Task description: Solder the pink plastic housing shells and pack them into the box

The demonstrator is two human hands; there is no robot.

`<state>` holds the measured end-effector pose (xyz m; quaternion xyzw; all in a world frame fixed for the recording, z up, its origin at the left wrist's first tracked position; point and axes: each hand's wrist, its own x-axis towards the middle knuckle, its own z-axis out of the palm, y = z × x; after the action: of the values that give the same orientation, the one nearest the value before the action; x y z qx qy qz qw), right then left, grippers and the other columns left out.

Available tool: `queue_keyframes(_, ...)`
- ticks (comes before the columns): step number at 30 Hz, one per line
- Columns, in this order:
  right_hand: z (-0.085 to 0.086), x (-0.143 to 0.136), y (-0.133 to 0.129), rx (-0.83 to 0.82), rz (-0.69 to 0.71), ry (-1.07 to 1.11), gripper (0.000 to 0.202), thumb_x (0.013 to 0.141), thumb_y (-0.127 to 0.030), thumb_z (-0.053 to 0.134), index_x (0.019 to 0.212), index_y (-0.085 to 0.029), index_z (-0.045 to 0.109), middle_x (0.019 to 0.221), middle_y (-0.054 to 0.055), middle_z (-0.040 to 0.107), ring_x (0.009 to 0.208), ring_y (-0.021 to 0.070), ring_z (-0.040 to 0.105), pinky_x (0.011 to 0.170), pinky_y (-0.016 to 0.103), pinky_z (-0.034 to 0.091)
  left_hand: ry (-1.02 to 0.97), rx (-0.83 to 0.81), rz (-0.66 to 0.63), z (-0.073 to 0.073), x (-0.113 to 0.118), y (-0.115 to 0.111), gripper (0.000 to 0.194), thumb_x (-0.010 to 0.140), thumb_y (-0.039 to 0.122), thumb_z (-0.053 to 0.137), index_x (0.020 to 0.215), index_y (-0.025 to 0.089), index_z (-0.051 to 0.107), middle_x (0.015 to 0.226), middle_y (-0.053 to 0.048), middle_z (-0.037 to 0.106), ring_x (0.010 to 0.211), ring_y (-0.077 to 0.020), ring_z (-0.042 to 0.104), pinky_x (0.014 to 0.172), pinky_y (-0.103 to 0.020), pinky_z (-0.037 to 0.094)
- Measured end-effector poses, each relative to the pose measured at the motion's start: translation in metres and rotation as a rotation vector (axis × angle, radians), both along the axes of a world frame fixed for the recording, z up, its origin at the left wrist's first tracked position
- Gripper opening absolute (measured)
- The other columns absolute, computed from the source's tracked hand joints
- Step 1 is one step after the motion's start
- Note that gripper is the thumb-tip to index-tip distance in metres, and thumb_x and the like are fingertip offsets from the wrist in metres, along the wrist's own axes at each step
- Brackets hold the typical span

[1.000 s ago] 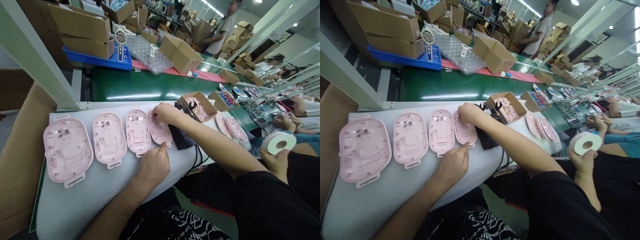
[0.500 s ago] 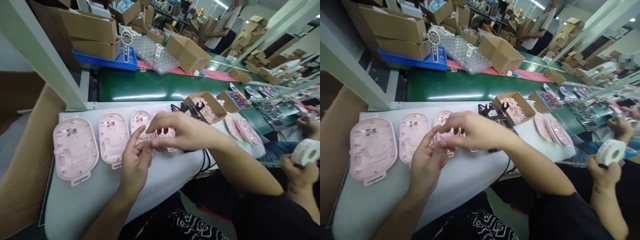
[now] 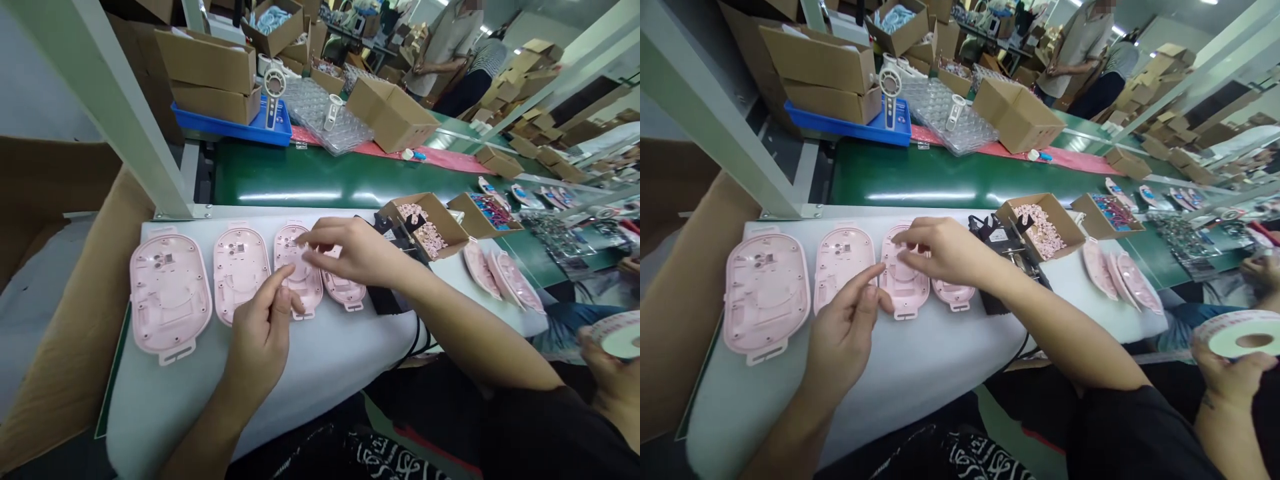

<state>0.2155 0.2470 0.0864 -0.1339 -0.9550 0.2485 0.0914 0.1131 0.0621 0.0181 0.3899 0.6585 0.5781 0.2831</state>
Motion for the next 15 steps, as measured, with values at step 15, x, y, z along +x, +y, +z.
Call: queue_keyframes(15,-0.04,-0.056,0.041,-0.16,-0.23,-0.255,0.024,0.084,-0.021,0.061,0.101,-0.019,0.078,0.075,0.001,0.075,0.069,0.0124,0.066,0.074,0.027,0.048,0.735,0.295,-0.275,-0.04,0.005,-0.006,0.039,0.093,0.001,0.046,0.131,0.009,0.053,0.086,-0.008,0.071,0.069,-0.0177,0.068,0.062,-0.03,0.059)
